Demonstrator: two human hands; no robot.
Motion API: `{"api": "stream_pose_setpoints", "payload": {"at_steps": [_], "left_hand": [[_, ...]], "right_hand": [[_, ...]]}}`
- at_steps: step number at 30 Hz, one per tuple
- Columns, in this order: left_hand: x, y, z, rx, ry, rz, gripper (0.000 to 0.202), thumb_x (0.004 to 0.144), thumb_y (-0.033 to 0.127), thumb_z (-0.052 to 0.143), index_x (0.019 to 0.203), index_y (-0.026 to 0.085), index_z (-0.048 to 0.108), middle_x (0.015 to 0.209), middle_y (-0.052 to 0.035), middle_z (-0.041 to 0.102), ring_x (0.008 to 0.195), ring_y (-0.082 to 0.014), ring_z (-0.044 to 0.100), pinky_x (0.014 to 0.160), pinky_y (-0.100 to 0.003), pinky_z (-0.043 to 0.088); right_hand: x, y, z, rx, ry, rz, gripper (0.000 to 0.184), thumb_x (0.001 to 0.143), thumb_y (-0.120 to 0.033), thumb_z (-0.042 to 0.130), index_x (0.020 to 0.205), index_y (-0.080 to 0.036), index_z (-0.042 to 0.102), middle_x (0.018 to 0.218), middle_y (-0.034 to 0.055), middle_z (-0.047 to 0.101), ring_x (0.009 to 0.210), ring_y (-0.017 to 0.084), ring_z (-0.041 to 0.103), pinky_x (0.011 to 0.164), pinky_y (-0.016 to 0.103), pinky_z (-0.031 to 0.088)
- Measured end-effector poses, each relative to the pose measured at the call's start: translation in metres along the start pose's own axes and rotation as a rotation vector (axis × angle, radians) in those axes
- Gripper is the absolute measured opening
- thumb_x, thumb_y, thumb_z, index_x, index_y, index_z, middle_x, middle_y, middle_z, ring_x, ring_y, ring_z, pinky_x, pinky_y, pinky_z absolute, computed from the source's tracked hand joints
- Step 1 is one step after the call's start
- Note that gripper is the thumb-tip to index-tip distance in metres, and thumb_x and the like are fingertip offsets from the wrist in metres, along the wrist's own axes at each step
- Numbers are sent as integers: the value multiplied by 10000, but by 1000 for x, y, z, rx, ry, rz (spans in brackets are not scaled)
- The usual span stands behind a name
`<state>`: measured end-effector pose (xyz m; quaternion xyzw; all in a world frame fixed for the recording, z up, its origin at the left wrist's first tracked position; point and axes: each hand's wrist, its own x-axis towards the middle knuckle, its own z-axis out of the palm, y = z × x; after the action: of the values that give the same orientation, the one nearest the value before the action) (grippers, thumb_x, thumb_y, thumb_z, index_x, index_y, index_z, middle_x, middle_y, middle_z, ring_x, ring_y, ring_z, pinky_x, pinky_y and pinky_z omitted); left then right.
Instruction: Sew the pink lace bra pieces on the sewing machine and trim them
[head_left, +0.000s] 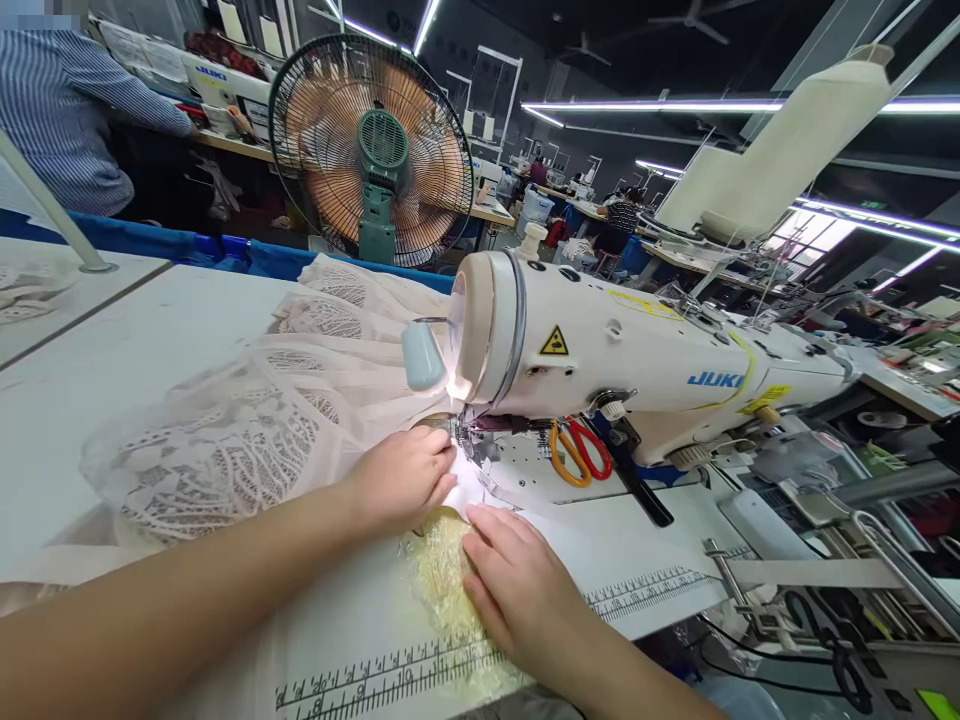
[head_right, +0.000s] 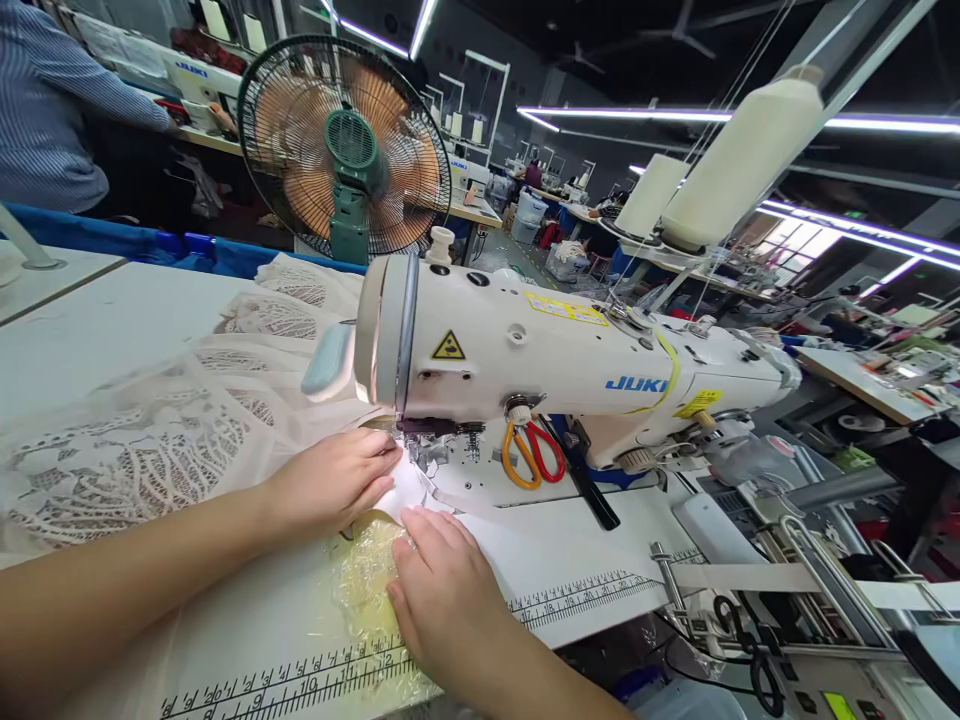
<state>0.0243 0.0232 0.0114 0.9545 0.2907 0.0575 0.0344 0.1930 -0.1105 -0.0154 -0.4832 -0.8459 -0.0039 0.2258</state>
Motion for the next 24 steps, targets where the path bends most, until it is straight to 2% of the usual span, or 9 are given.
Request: {"api": "stream_pose_setpoints", "payload": {"at_steps": [5, 10, 13, 16, 21, 24], "left_hand": [[1, 1, -5, 20, -34, 4, 290, 951, 250, 405, 969, 125, 666, 974, -122, 644, 912, -261, 601, 803, -389, 496], [7, -10, -8, -12, -39, 18, 275, 946, 239, 426, 1005, 123, 668, 1078, -134, 659, 994, -267, 610, 860, -390, 499], [7, -12, -14, 21, -48, 37, 230, 922, 198, 459, 916, 144, 683, 1093, -120, 674, 972, -259, 627, 818, -368, 515], [-2, -1, -15, 114, -6, 63, 219, 867, 106, 475, 828, 149, 687, 1026, -117, 694, 900, -260, 642, 739, -358, 523], [-27, 16, -1, 76, 38, 111, 330, 837, 96, 483, 1121, 121, 650, 1114, -136, 683, 794, -225, 666, 601, -308, 536], [-35, 10, 7, 90, 84, 195, 354, 822, 62, 506, 1137, 122, 656, 1134, -134, 691, 895, -244, 672, 740, -329, 565]], "right_hand": [[1, -1, 1, 1, -9, 13, 271, 902, -155, 431, 1130, -123, 574, 1256, 174, 613, 1153, 289, 566, 976, 476, 498], [8, 2, 2, -34, -26, 5, 260, 885, -171, 475, 1119, -128, 580, 1251, 168, 618, 1153, 296, 569, 979, 460, 489], [16, 2, 2, -65, -45, -1, 264, 882, -179, 494, 1121, -116, 588, 1267, 181, 609, 1156, 306, 568, 978, 466, 485], [24, 0, 1, -75, -61, 12, 253, 868, -178, 511, 1086, -100, 613, 1243, 192, 616, 1138, 319, 574, 977, 482, 481], [30, -4, 5, 5, -74, 32, 327, 854, -164, 508, 1164, -96, 588, 1190, 166, 633, 1126, 288, 571, 987, 437, 481], [26, -4, 7, 34, -49, 6, 304, 871, -166, 482, 1148, -94, 584, 1197, 169, 631, 1139, 289, 561, 1001, 446, 468]]}}
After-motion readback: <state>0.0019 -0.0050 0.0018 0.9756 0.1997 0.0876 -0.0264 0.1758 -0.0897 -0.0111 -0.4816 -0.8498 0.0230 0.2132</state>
